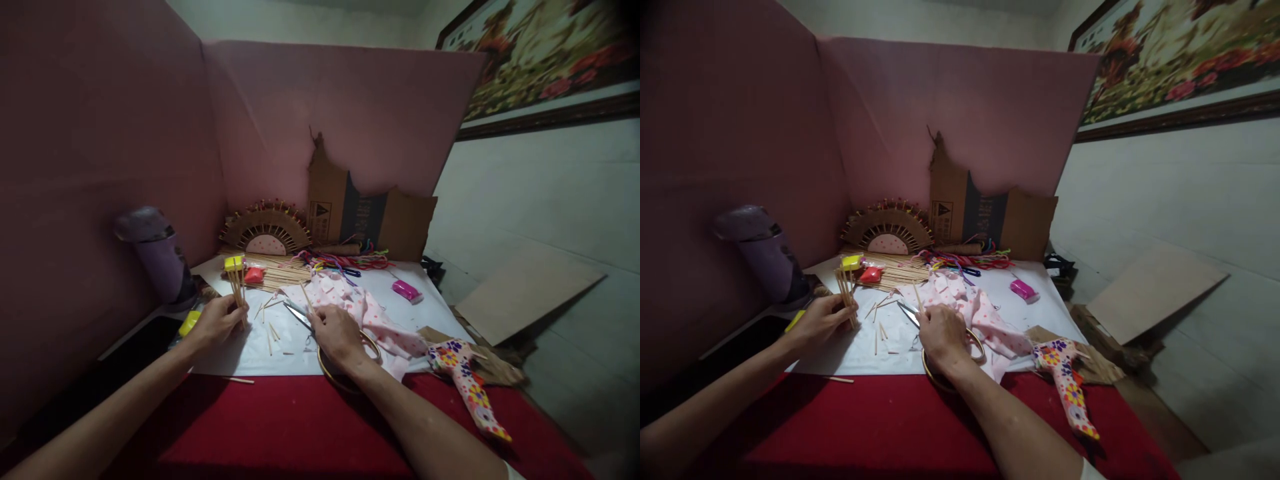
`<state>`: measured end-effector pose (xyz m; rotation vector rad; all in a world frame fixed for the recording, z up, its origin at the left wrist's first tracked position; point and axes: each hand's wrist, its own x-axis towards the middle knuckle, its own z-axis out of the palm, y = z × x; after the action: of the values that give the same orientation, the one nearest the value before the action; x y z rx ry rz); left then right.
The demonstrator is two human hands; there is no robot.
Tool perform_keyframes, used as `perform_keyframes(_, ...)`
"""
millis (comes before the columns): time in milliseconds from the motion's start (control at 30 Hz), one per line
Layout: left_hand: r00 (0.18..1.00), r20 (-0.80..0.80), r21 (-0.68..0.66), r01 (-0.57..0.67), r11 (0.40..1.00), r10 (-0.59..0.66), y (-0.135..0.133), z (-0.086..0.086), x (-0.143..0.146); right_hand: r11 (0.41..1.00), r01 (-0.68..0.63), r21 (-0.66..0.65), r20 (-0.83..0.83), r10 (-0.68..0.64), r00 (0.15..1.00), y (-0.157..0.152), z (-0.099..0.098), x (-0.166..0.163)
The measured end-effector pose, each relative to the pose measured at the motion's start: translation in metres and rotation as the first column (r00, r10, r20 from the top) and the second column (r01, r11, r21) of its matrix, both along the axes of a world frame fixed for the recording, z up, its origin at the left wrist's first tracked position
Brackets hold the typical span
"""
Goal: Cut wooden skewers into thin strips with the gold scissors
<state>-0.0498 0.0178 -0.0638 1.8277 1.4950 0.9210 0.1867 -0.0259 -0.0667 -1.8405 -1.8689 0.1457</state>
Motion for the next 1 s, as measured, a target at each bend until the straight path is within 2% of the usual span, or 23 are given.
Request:
perform_keyframes(167, 0.996, 0.073, 0.016, 0.044, 0.999, -0.045, 0.002, -0.004, 0.005, 1.0, -0.002, 0.005, -0.004, 0.002, 1.0, 0.0, 0.002, 0.0)
perform_keyframes(333, 0.998, -0.033, 0.004, 0.048, 0.999, -0.048, 0.0, -0.012, 0.005, 1.0, -0.006, -0.004, -0.012, 0.006, 1.0, -0.002, 0.004, 0.0)
perform_keyframes(533, 0.974, -0.223, 0.148, -0.014, 0.989, 0.047, -0.006, -0.011, 0.004, 1.0, -0.014, 0.02, 0.006, 0.014, 1.0, -0.001, 0.002, 0.0)
perform_keyframes(767, 0.994, -0.076, 0.118, -0.066, 0.991, 0.075, -0.003, -0.022, -0.003, 0.999, -0.025, 0.034, 0.008, 0.025, 1.0, -0.001, 0.0, 0.001)
perform_keyframes(933, 0.999, -0.011, 0.077, -0.045, 0.996, 0.047, -0.003, -0.017, -0.006, 0.999, -0.011, 0.035, 0.012, 0.011, 1.0, -0.001, -0.001, 0.001)
perform_keyframes(1000, 1.0, 0.025, 0.015, -0.004, 1.0, 0.004, -0.005, -0.013, -0.005, 0.999, -0.013, 0.043, 0.003, 0.013, 1.0, 0.0, -0.002, 0.001)
